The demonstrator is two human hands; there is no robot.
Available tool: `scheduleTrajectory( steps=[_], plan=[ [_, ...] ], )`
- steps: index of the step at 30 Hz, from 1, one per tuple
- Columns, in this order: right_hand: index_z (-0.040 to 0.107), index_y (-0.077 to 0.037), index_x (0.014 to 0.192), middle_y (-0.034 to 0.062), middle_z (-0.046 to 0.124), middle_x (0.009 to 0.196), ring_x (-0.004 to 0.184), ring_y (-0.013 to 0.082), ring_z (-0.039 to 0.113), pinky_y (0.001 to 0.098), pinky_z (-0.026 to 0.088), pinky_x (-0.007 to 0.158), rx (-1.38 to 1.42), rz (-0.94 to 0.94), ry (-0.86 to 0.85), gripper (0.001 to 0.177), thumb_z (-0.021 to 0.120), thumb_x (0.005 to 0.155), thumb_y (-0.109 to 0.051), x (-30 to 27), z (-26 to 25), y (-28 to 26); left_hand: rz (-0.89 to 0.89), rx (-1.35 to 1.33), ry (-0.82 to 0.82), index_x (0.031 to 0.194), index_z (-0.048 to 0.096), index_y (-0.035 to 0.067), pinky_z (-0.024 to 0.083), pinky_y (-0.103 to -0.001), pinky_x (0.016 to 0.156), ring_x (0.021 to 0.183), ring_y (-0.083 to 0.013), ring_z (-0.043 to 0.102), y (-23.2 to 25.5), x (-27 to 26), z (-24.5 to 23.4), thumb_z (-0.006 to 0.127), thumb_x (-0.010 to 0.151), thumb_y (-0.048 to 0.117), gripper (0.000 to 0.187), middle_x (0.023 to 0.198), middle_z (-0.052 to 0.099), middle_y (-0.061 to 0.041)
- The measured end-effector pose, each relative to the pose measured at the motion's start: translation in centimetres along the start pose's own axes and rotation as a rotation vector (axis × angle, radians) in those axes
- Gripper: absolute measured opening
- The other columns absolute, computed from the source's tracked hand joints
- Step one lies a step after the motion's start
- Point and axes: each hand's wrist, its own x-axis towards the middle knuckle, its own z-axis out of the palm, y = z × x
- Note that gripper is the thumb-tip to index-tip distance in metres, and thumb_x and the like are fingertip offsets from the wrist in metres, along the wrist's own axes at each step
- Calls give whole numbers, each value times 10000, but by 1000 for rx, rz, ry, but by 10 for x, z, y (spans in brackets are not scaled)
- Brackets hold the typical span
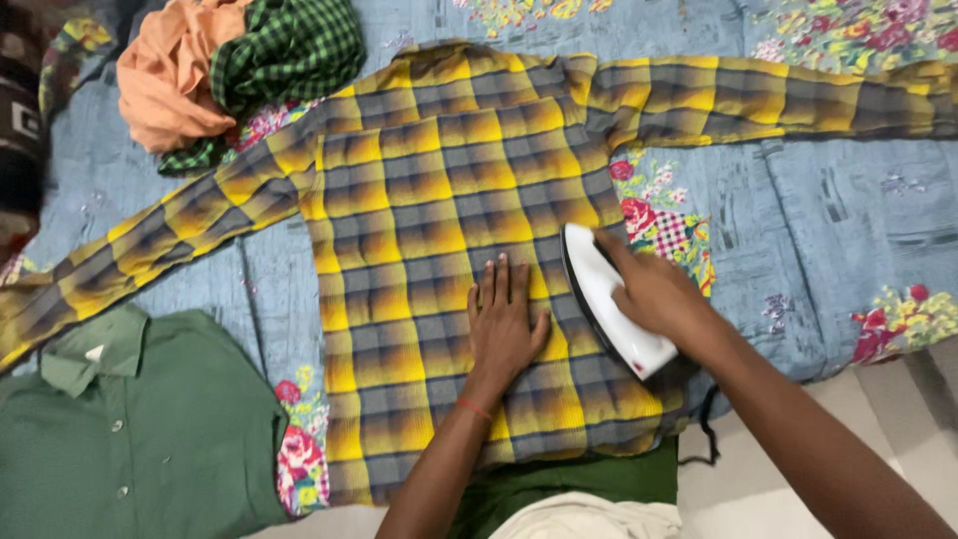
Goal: The person irons a yellow and black plaid shirt laid out on a bed. They smooth the fabric with their hands, then use a white electric iron to press the back and sleeves. After ironing, they flip the shirt over and smooth the front side.
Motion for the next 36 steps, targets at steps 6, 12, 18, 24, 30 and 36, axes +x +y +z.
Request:
scheduleTrajectory(
  steps=[6, 12, 18, 24, 30, 36],
  plan=[
    [287, -113, 1588, 319, 679, 1031, 956, 506, 659, 568, 527, 869, -21, -82, -3, 849, 622, 808, -101, 15, 3, -13, 4, 25, -39, 1565, 402, 107, 176, -602, 1202, 1535, -385, 244, 6, -25, 5, 595, 897, 402, 756, 1652, 292, -188],
    [291, -164, 1568, 287, 673, 1073, 952, 486, 676, 535, 554, 863, 52, -127, -97, 845, 612, 789, -88, -70, 17, -39, 51, -16, 39, 1557, 400, 94, 200, -608, 1193, 1535, -416, 235, -12, -77, -14, 567, 963, 499, 738, 1652, 282, -213],
    [266, -148, 1567, 335, 618, 1263, 1040, 522, 637, 569, 515, 877, 164, -209, -16, 867, 605, 776, -47, -52, 24, -60, 15, 9, -14, 1543, 420, 113, 234, -615, 1168, 1510, -420, 275, -9, -80, -29, 574, 961, 497, 715, 1635, 321, -210],
    [237, -147, 1590, 326, 625, 1231, 1065, 540, 618, 570, 501, 924, 135, -263, -47, 862, 620, 820, -87, 4, 32, -80, 29, -22, 34, 1566, 395, 34, 263, -565, 1210, 1533, -366, 316, -20, -88, -23, 543, 978, 479, 752, 1653, 329, -203],
    [207, -237, 1618, 297, 639, 1134, 999, 507, 648, 562, 519, 913, 67, -126, -243, 872, 595, 848, -109, -65, 41, -104, -89, 34, 78, 1561, 391, 30, 288, -536, 1195, 1524, -377, 319, -58, -123, -41, 544, 1014, 449, 706, 1632, 342, -210],
    [243, -177, 1588, 296, 681, 1068, 992, 513, 644, 583, 502, 893, 133, -244, -196, 844, 602, 828, -101, -52, 49, -117, -83, 59, 89, 1533, 425, 18, 308, -546, 1161, 1489, -384, 354, -60, -131, -52, 563, 976, 417, 699, 1613, 373, -225]
  ],
)
